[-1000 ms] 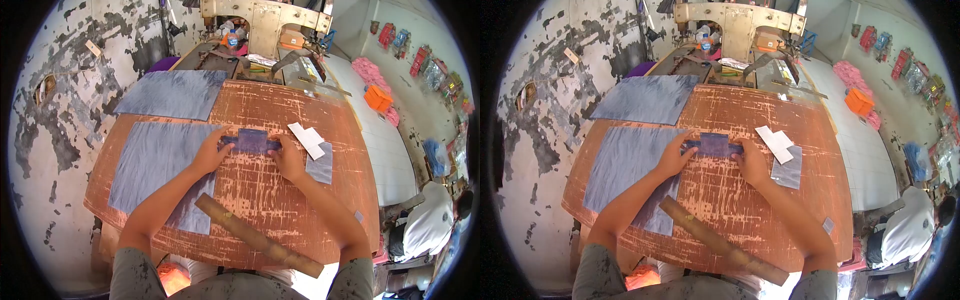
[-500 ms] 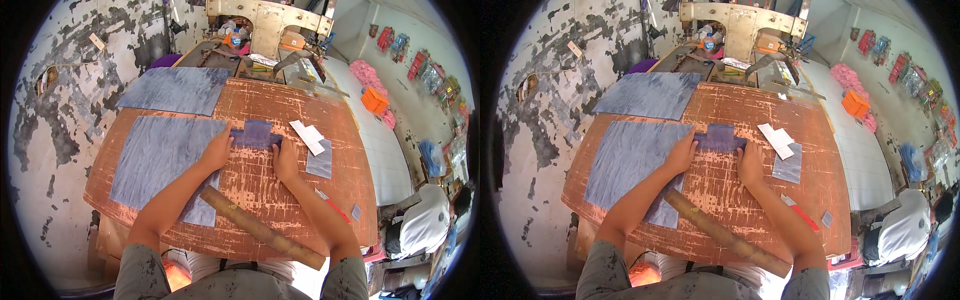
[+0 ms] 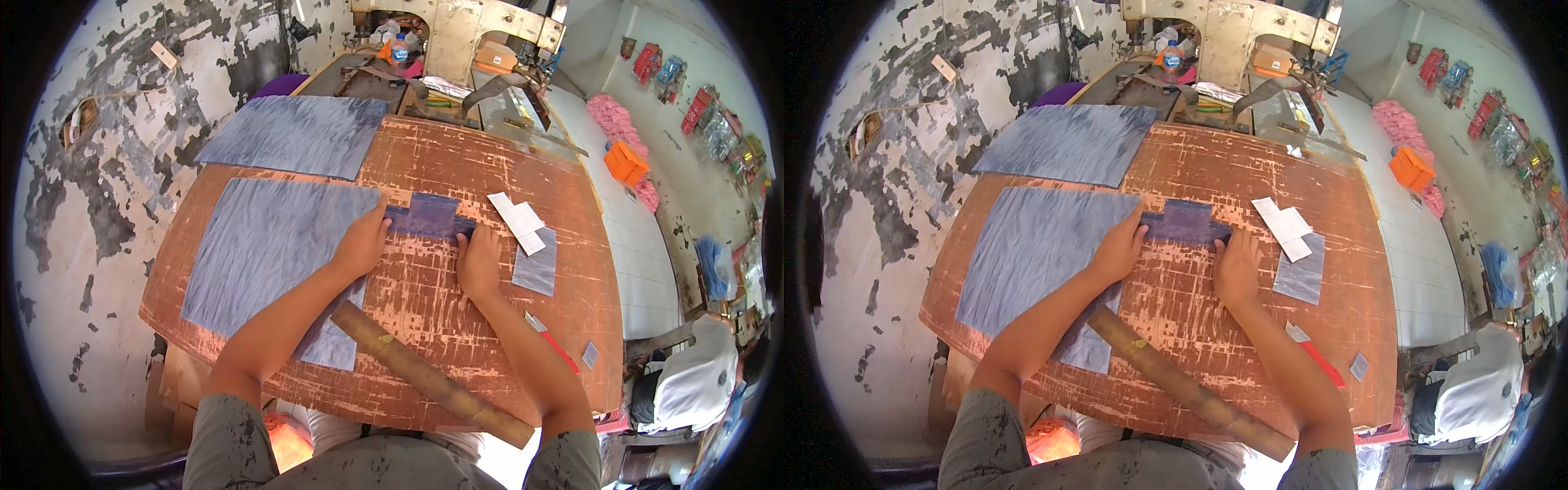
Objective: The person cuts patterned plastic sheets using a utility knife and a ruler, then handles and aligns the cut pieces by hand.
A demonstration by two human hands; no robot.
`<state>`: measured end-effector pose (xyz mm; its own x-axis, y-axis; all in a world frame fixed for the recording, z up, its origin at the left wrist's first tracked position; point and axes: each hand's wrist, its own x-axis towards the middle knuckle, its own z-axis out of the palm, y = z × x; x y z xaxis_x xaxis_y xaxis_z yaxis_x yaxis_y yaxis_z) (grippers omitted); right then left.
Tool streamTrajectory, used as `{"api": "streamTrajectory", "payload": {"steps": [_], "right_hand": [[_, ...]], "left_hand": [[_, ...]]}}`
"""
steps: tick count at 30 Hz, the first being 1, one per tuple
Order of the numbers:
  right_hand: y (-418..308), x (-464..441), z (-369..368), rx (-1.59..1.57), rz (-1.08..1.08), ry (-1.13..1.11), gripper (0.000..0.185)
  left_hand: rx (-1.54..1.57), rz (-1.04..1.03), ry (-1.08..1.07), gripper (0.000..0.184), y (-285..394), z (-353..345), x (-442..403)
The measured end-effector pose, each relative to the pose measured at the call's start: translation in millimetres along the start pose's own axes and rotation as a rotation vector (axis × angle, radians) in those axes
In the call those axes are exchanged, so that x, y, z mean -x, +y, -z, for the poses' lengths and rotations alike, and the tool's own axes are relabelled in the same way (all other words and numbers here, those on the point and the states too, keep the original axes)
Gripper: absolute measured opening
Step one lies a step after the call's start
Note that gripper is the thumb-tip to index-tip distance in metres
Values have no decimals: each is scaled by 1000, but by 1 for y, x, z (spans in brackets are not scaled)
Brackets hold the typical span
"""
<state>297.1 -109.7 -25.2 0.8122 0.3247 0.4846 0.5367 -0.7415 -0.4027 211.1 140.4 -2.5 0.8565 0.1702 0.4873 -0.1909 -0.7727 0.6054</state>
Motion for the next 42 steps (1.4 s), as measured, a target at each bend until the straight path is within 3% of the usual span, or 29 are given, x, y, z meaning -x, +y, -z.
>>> {"api": "streamTrajectory", "payload": {"steps": [7,9,25,29,31,33,42], "right_hand": [[0,0,2,-5,-16,-6,34],[0,1,2,-18,-14,-1,33],[0,0,11,-125,-13,18,26],[-7,3,31,-150,1,30,26],[-16,8,38,-170,192,174,33],[-17,9,36,-158,198,199,40],[-19,12,39,-118,294,253,46]], "left_hand": [[97,115,-90,41,5,11,-2],[108,44,-36,36,0,7,-2],[108,101,-104,30,-3,11,-3],[145,13,-19,29,5,17,2],[165,-6,39,30,7,20,2],[175,-114,133,28,6,21,2],[216,-226,162,29,8,26,-1]]}}
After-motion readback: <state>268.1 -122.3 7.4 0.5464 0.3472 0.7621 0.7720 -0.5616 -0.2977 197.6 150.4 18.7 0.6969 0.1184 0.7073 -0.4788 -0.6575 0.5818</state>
